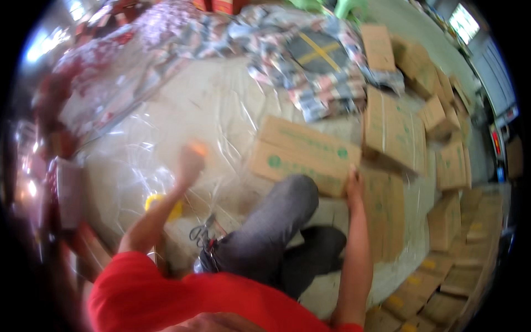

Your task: The person assembles flat-packed cardboard boxes by folding the flaps and sealing them with a handheld tape dispenser. They repeat this process for multiple boxes, stacking the finished ones nearby.

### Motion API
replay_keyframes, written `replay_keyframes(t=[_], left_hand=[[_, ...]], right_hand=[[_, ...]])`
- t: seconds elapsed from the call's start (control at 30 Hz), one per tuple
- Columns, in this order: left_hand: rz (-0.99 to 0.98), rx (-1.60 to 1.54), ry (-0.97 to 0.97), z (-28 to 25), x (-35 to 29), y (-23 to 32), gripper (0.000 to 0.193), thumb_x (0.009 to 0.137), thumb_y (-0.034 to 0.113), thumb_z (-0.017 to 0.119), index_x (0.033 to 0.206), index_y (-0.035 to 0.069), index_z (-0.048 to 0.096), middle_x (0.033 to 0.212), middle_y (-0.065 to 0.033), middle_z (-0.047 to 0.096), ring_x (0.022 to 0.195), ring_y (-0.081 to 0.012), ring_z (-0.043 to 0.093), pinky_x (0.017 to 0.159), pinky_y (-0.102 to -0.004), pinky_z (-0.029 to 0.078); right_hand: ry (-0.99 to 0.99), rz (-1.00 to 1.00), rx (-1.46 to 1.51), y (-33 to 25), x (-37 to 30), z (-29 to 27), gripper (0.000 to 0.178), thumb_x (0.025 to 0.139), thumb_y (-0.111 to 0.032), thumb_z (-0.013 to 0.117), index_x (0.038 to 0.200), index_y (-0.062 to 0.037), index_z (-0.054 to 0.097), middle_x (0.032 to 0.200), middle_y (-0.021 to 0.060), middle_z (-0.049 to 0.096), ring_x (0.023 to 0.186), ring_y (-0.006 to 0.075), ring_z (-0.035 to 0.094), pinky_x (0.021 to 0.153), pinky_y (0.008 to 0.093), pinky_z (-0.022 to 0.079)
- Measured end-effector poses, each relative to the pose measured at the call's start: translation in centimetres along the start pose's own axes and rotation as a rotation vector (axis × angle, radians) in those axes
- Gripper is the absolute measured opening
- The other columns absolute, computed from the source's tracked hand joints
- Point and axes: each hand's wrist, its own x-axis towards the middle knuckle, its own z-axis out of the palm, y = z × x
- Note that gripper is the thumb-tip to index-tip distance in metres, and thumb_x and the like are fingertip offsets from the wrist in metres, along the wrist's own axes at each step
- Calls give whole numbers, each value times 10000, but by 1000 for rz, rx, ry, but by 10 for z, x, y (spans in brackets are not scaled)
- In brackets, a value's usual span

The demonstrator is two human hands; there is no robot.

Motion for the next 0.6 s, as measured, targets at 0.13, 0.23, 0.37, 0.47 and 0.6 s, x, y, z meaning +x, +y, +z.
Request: replay_keyframes(t=[0.13, 0.23, 0.37, 0.47, 0.6], left_hand=[[193, -302, -8, -63, 0, 141, 529, 836, 210, 857, 1191, 4, 522, 906, -186, 695, 790, -255, 689, 725, -398, 551], [478, -427, -278, -50, 16, 210, 650, 845, 221, 852, 1345, 8, 496, 1059, -188, 695, 922, -287, 700, 843, -399, 560], [704, -433, -541, 4, 32, 277, 811, 859, 301, 849, 1494, 32, 422, 1155, -240, 679, 1057, -392, 704, 948, -470, 554], [797, -406, -705, 46, 41, 300, 770, 882, 322, 829, 1488, 57, 434, 1192, -270, 677, 1079, -464, 682, 941, -492, 550], [924, -396, -738, 84, 52, 307, 779, 889, 327, 826, 1505, 68, 427, 1174, -263, 696, 1041, -451, 701, 923, -484, 559]], right_hand=[[-166, -141, -11, -31, -6, 37, 610, 1054, -488, 547, 1261, 70, 678, 1174, 169, 730, 1092, 225, 631, 942, 399, 496], [-105, -113, -46, -35, 4, 57, 598, 1034, -465, 578, 1240, 88, 675, 1135, 218, 736, 1058, 268, 670, 917, 397, 506], [-39, -121, -28, -41, -5, 66, 584, 1021, -451, 592, 1213, 93, 687, 1109, 238, 739, 1027, 303, 692, 911, 406, 513], [-14, -90, -6, -41, -10, 69, 531, 1016, -431, 595, 1220, 47, 703, 1085, 219, 749, 1012, 307, 705, 905, 418, 521], [-10, -140, -30, -48, -15, 70, 507, 1013, -434, 596, 1248, 3, 702, 1122, 225, 750, 1041, 339, 718, 923, 428, 528]])
